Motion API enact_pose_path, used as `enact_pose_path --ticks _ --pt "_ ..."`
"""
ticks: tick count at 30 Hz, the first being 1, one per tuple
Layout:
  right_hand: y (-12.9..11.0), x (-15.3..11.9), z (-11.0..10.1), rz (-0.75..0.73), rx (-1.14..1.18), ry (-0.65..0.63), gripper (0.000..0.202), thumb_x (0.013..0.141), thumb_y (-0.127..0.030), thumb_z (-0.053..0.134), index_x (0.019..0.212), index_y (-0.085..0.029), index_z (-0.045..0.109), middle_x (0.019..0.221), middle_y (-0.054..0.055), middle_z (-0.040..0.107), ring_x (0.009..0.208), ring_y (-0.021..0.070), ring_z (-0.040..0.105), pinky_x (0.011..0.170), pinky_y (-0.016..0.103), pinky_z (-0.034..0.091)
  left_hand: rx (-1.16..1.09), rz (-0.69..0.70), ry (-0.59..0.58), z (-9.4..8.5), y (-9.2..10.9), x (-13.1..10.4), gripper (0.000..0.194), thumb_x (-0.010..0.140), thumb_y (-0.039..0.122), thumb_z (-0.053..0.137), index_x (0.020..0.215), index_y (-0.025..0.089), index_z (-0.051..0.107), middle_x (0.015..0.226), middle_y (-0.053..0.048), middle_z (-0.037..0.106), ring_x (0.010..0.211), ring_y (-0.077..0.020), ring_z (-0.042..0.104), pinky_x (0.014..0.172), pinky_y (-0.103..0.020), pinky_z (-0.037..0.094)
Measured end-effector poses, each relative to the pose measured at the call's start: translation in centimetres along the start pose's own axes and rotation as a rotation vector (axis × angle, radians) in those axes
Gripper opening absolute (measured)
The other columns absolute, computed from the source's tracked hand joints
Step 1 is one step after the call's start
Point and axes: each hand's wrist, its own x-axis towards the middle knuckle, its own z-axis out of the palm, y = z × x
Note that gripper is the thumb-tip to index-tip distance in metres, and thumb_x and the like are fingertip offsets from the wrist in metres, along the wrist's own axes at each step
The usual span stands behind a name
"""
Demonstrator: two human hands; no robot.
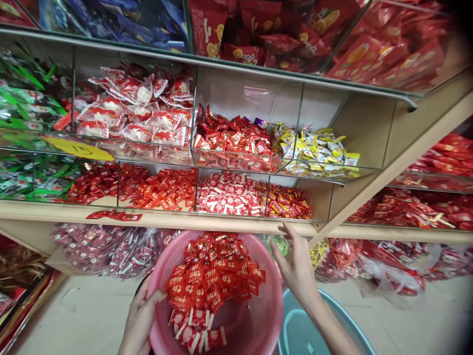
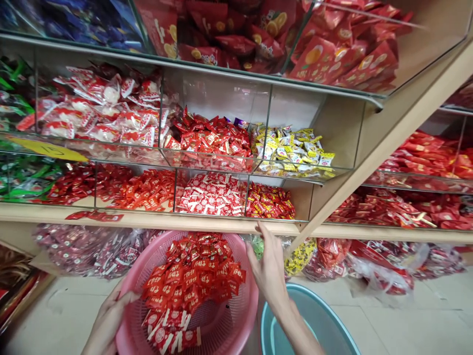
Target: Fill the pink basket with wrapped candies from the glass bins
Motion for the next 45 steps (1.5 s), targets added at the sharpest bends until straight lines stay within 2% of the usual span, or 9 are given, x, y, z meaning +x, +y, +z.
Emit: enact_pose_path --ticks 3,8,14,25,30,32,35,38,45 --pt "-3.4 6.2 -0.7 -0.279 -0.315 -0.073 0.047 0.090 -0.030 0.041 0.136 -0.018 0.037 0.114 0.013 0.058 0.101 0.0277 0.047 0.087 0.042 0.035 0.022 0.045 -0.022 -0.4 -0.3 0.1 0.070 0.052 0.011 0.065 0.119 0.027 0.055 0.091 0.000 0.073 0.094 -0.0265 0.065 0.079 -0.033 0.051" --pt "-5.5 11.3 2.8 -0.371 -0.767 -0.222 0.052 0.087 -0.012 0.035 0.138 -0.005 0.032 0.093 0.017 0.065 0.098 0.0299 0.046 0.092 0.048 0.026 0.041 0.081 -0.022 -1.0 -0.9 0.2 0.071 0.051 0.012 0.066 0.119 0.026 0.055 0.095 0.000 0.072 0.093 -0.0257 0.065 0.078 -0.031 0.051" --pt "-4.6 12.0 5.6 -0.335 -0.863 -0.241 0.050 0.085 -0.007 0.029 0.134 -0.001 0.037 0.076 0.015 0.068 0.090 0.0286 0.052 0.102 0.053 0.007 0.066 0.141 -0.052 -0.5 -0.8 0.0 0.069 0.055 0.012 0.061 0.121 0.027 0.055 0.090 0.002 0.072 0.087 -0.0222 0.065 0.069 -0.027 0.050" --pt "-5.7 11.3 3.3 -0.301 -0.782 -0.188 0.054 0.083 -0.007 0.031 0.137 -0.007 0.033 0.089 0.018 0.065 0.092 0.0291 0.050 0.097 0.055 0.018 0.067 0.183 -0.093 0.3 0.4 1.4 0.066 0.052 0.010 0.058 0.117 0.020 0.060 0.086 0.002 0.071 0.078 -0.0199 0.065 0.068 -0.026 0.048" --pt "-6.9 8.5 1.0 -0.329 -0.613 -0.208 0.057 0.084 -0.013 0.036 0.140 -0.009 0.029 0.095 0.016 0.063 0.094 0.0295 0.049 0.090 0.051 0.031 0.081 0.192 -0.093 -0.1 0.1 1.4 0.061 0.054 0.010 0.057 0.113 0.023 0.062 0.096 0.002 0.070 0.086 -0.0188 0.063 0.073 -0.024 0.046" --pt "-7.3 5.5 1.0 -0.370 -0.402 -0.351 0.059 0.085 -0.017 0.038 0.143 -0.013 0.024 0.100 0.012 0.062 0.095 0.0274 0.051 0.087 0.046 0.037 0.096 0.191 -0.104 -0.3 -0.1 1.6 0.061 0.055 0.010 0.056 0.114 0.024 0.061 0.099 0.002 0.069 0.089 -0.0186 0.062 0.073 -0.023 0.046" --pt "-7.3 0.0 2.4 -0.415 -0.108 -0.718 0.064 0.084 -0.016 0.040 0.144 -0.022 0.020 0.109 0.007 0.062 0.098 0.0220 0.054 0.092 0.042 0.039 0.107 0.184 -0.117 -0.6 -0.3 1.9 0.064 0.056 0.011 0.057 0.119 0.024 0.058 0.097 0.002 0.070 0.089 -0.0185 0.062 0.073 -0.023 0.046" --pt "-6.6 -4.7 4.6 -0.411 -0.042 -1.014 0.069 0.080 -0.015 0.050 0.143 -0.023 0.023 0.123 0.007 0.057 0.111 0.0213 0.052 0.101 0.040 0.034 0.092 0.186 -0.122 -0.7 -0.4 1.9 0.067 0.055 0.011 0.058 0.121 0.024 0.057 0.097 0.002 0.070 0.087 -0.0188 0.063 0.073 -0.024 0.046" --pt "-6.3 -7.4 6.4 -0.424 -0.127 -1.191 0.070 0.079 -0.016 0.057 0.142 -0.024 0.027 0.129 0.010 0.054 0.117 0.0262 0.049 0.095 0.039 0.040 0.082 0.203 -0.128 -0.7 -0.3 1.5 0.067 0.054 0.011 0.058 0.120 0.023 0.058 0.095 0.001 0.071 0.088 -0.0206 0.064 0.079 -0.026 0.046"
